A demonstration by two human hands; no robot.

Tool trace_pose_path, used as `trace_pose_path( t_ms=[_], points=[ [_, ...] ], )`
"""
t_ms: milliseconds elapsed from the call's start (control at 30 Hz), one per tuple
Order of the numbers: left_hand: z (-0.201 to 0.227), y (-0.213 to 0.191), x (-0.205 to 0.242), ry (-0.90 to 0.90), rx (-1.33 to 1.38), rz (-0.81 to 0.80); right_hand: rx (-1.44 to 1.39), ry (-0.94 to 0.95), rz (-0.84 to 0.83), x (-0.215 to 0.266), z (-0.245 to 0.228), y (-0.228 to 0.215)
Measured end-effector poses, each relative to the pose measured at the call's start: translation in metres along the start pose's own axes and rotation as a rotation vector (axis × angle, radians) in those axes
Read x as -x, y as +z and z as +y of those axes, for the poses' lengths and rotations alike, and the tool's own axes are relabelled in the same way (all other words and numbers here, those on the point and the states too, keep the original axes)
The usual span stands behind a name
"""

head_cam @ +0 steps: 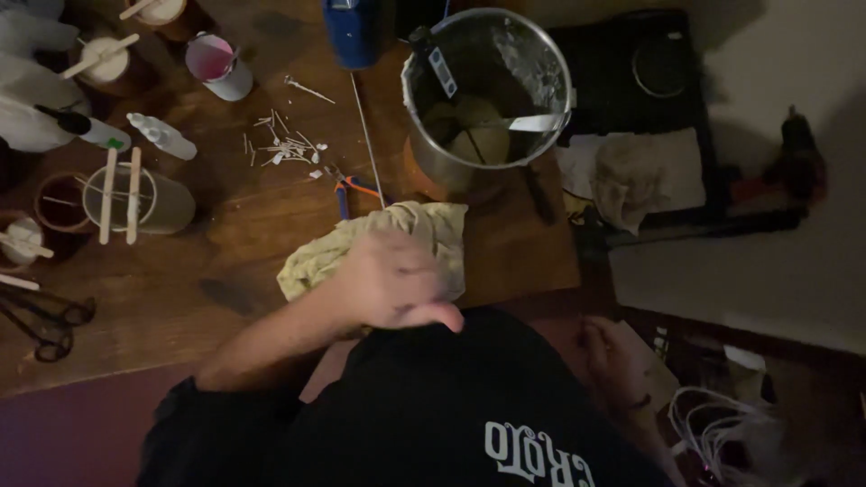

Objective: Decorating candles with wax flowers, stirring melted wax, and mixing wax in a small container.

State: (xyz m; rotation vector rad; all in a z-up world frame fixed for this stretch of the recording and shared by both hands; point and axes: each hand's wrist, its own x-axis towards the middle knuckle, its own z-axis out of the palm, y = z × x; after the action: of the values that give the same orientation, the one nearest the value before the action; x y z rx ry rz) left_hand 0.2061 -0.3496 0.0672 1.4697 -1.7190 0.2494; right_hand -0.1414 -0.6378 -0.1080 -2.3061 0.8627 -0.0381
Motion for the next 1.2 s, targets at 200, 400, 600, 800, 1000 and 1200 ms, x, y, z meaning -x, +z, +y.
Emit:
trace_pose_path(
  t_ms=[200, 400, 600, 800, 1000, 1200],
  points=[
    [-0.01, -0.048, -0.069, -0.034, -0.057, 0.383, 0.022, -0.428, 0.067, -0.067, -0.023, -0.052],
    [-0.016, -0.052, -0.136, -0.456, -0.181, 0.931, -0.143, -0.795, -0.182, -0.131, -0.05, -0.068],
    [-0.045, -0.043, -0.133, -0.586, -0.091, 0.929, -0.097, -0.916, -0.4, -0.161, -0.079, -0.069],
    [-0.067, -0.054, -0.118, -0.787, -0.046, 0.74, -0.115, -1.038, -0.389, -0.2, -0.146, -0.127],
    [-0.084, -0.069, -0.109, -0.799, 0.057, 0.468, 0.088, -0.838, -0.257, -0.209, -0.247, -0.189],
    [-0.085, -0.069, -0.113, -0.912, -0.036, 0.281, 0.397, -0.869, -0.289, -0.225, -0.323, -0.19]
  ],
)
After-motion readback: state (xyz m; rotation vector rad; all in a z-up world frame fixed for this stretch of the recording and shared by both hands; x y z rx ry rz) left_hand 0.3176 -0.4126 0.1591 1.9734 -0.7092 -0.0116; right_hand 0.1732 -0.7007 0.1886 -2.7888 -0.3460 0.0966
